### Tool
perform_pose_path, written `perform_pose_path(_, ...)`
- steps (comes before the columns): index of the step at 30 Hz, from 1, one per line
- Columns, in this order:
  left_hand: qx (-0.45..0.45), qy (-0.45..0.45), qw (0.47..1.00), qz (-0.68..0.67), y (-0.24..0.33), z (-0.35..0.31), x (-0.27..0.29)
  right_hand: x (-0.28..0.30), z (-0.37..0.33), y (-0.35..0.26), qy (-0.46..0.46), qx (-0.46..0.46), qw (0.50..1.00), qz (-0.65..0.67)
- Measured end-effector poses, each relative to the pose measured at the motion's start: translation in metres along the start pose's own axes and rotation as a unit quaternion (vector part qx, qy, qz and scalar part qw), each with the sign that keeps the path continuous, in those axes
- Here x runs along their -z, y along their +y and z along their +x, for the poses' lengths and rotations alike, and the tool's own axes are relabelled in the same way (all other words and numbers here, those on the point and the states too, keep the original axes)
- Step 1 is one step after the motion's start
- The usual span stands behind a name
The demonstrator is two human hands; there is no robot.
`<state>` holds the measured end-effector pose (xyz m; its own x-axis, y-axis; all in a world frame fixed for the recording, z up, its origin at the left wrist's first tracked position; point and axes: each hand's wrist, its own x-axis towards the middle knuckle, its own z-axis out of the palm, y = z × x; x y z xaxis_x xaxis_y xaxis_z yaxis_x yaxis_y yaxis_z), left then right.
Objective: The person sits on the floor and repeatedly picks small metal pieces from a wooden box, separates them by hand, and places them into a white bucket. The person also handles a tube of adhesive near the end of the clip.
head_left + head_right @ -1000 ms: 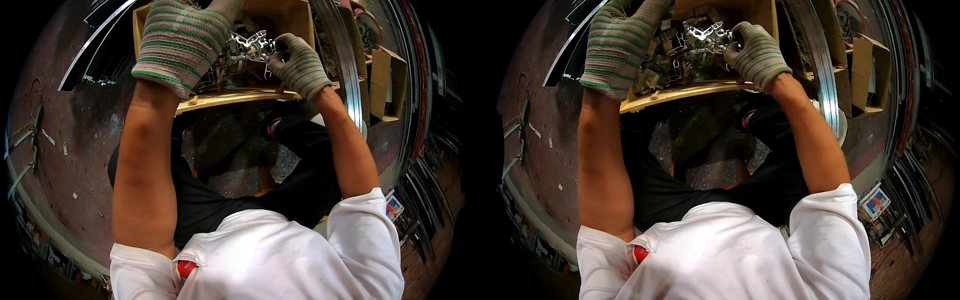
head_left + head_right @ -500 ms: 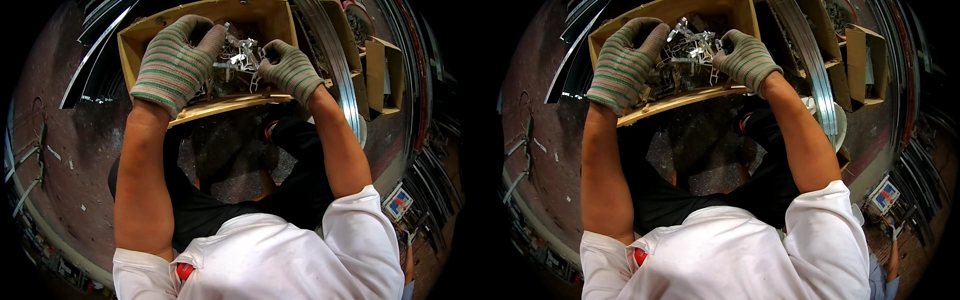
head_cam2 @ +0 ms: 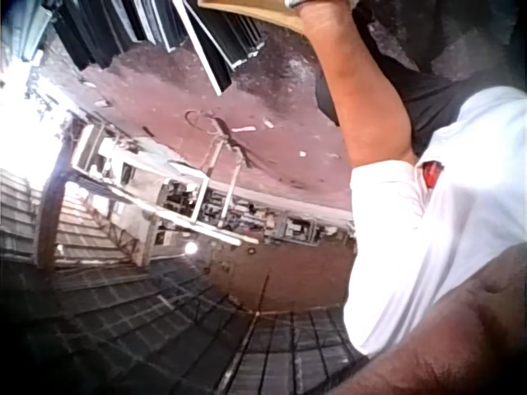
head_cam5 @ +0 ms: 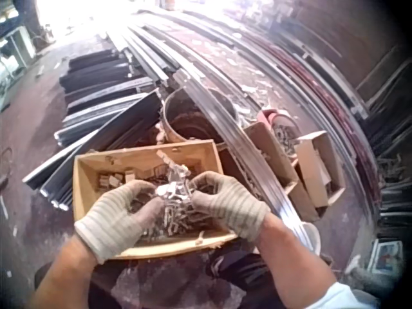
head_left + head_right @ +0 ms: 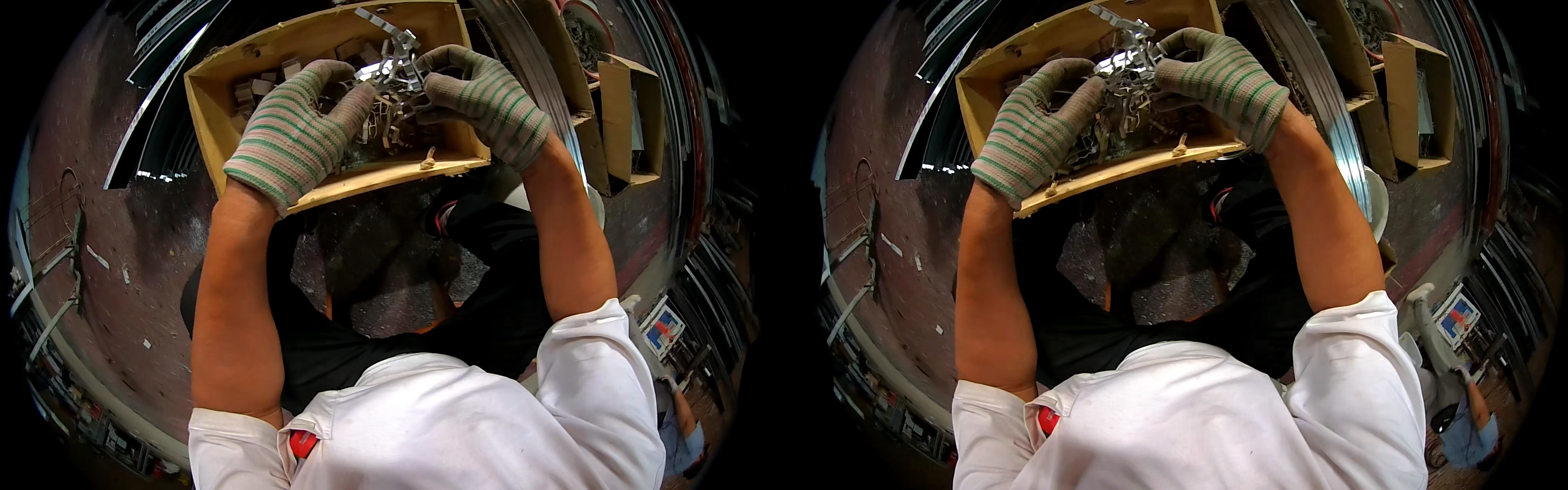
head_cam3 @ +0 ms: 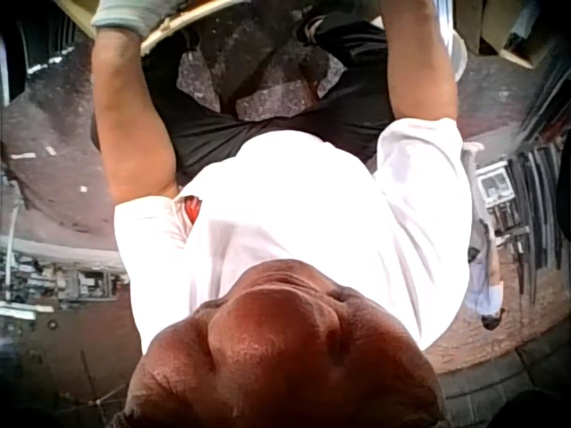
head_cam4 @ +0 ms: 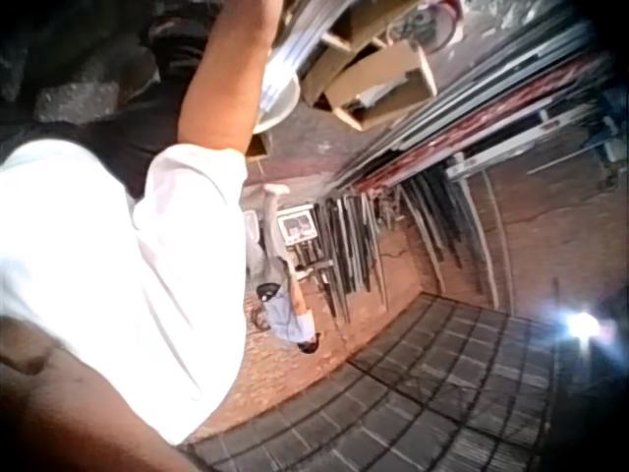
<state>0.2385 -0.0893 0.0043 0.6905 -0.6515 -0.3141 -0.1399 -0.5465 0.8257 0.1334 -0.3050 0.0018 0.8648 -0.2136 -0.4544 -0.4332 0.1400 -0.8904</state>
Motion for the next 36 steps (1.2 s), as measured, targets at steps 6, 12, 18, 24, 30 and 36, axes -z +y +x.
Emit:
perform_pose_path(6,-0.017,-0.037,0.995,-0.096,0.008,-0.001,-0.001,-0.005,-0.003,-0.004,-0.02,-0.018,1.0,-0.011)
perform_pose_path(12,0.021,-0.033,0.989,-0.143,0.009,-0.001,-0.002,-0.012,-0.005,-0.007,0.006,0.025,0.999,-0.036)
perform_pose_path(18,0.007,-0.014,0.974,-0.224,0.008,0.001,-0.003,-0.015,-0.005,-0.003,-0.006,0.023,1.0,0.017)
perform_pose_path(24,0.036,-0.039,0.958,-0.282,0.01,0.002,0.006,-0.023,-0.009,-0.007,-0.042,-0.01,0.994,0.104)
perform_pose_path(30,0.02,-0.002,0.968,-0.249,0.002,0.004,-0.002,-0.029,-0.011,-0.004,0.018,0.037,0.999,0.008)
perform_pose_path(36,0.039,0.017,0.962,-0.269,0.009,0.002,0.001,-0.037,-0.012,0.006,0.068,0.197,0.972,-0.104)
